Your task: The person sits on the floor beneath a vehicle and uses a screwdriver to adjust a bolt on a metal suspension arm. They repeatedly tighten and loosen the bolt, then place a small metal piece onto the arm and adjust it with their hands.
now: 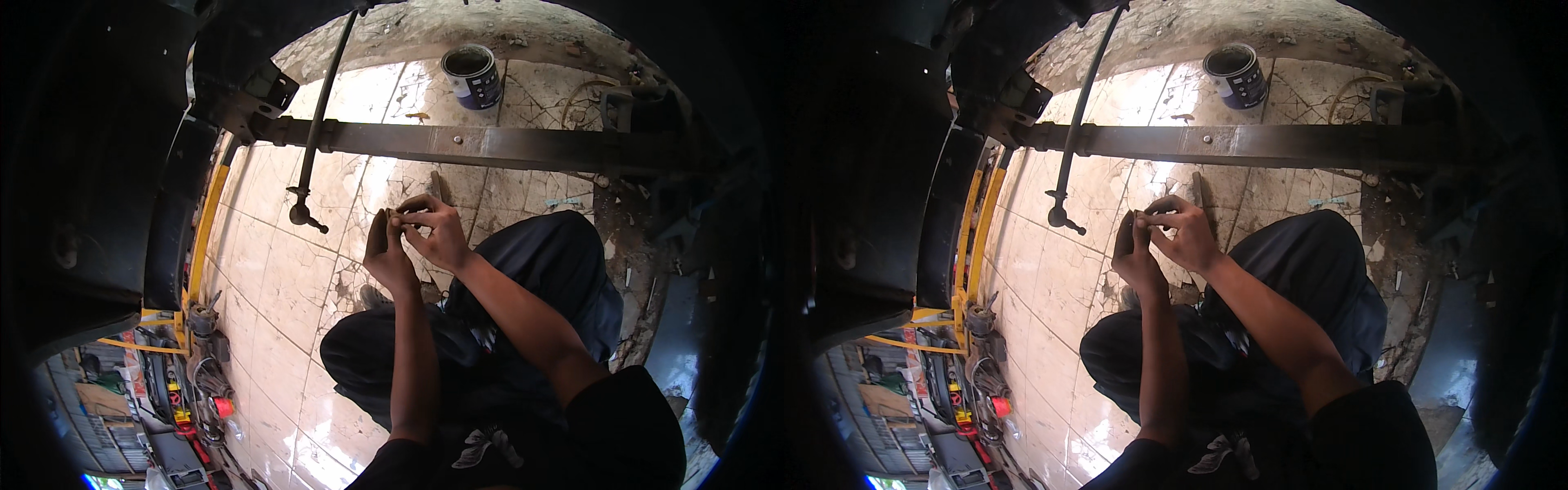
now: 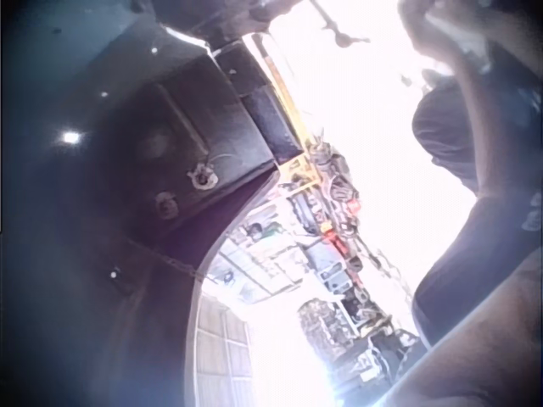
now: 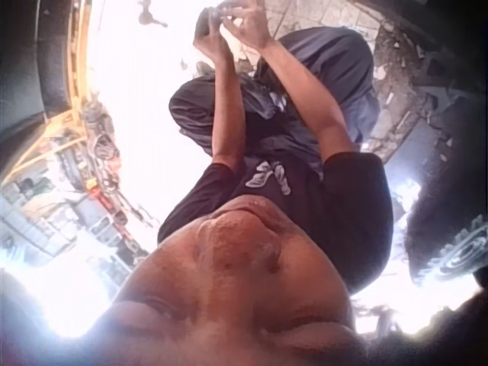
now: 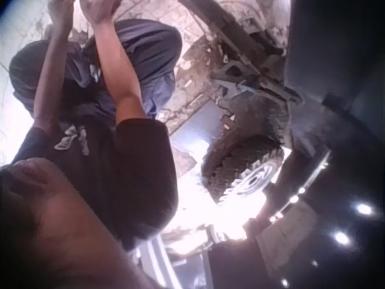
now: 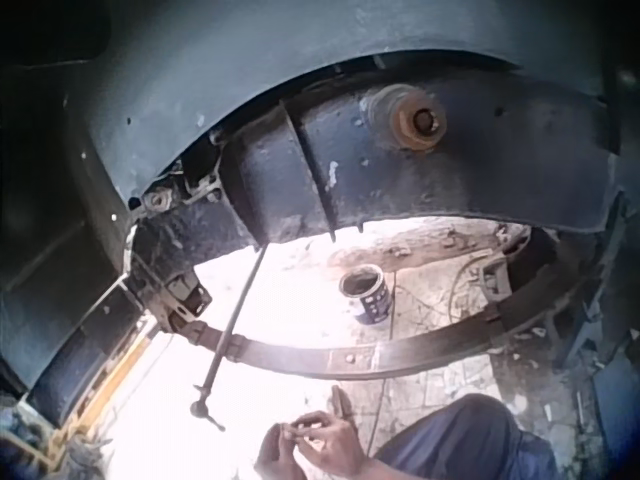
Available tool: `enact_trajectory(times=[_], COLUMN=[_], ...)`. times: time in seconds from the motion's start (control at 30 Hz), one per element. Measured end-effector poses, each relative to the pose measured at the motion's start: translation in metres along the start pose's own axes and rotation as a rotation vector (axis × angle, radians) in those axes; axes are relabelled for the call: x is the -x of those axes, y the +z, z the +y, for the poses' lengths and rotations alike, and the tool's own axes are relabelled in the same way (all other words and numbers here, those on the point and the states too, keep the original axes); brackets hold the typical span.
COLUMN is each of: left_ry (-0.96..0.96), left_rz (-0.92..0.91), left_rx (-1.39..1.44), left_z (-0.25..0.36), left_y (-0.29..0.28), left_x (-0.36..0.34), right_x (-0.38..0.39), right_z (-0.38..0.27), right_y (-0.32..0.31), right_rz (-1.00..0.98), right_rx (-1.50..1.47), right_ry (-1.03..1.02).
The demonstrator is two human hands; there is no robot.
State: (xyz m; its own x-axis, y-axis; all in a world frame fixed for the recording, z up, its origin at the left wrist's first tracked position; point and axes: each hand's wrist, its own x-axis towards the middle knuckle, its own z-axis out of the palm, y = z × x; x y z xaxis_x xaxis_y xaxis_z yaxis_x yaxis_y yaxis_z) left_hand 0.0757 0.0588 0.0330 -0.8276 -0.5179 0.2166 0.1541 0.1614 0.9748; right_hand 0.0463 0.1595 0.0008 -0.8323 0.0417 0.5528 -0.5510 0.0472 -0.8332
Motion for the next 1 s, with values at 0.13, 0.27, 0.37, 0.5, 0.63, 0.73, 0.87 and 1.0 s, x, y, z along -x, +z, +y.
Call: enact_trajectory(times=[0.13,0.27,0.37,0.5,0.63,0.73,0.87,1.0], left_ry=[-0.129,0.281,0.681,0.907,0.943,0.921,0.935,0.882], left_rz=[-0.053,0.041,-0.009,-0.234,-0.437,-0.569,-0.594,-0.625], left_rx=[0.287,-0.133,-0.380,-0.483,-0.617,-0.705,-0.852,-0.832], left_z=[-0.006,-0.004,0.005,0.007,-0.024,-0.024,-0.017,-0.009], left_y=[-0.006,0.006,0.033,0.079,0.083,0.075,0.087,0.092], left_x=[-0.014,-0.050,-0.083,-0.110,-0.106,-0.094,-0.112,-0.109], right_x=[-0.002,-0.010,-0.016,-0.017,-0.018,-0.022,-0.022,-0.022], right_z=[-0.007,-0.008,-0.016,-0.006,-0.009,-0.009,-0.019,-0.024], right_y=[-0.003,-0.015,-0.031,-0.031,-0.035,-0.040,-0.033,-0.037], right_rz=[0.059,0.300,0.388,0.414,0.450,0.471,0.374,0.373], right_rx=[-0.078,-0.216,-0.315,-0.410,-0.397,-0.374,-0.272,-0.285], right_ry=[0.053,0.231,0.385,0.351,0.360,0.337,0.209,0.118])
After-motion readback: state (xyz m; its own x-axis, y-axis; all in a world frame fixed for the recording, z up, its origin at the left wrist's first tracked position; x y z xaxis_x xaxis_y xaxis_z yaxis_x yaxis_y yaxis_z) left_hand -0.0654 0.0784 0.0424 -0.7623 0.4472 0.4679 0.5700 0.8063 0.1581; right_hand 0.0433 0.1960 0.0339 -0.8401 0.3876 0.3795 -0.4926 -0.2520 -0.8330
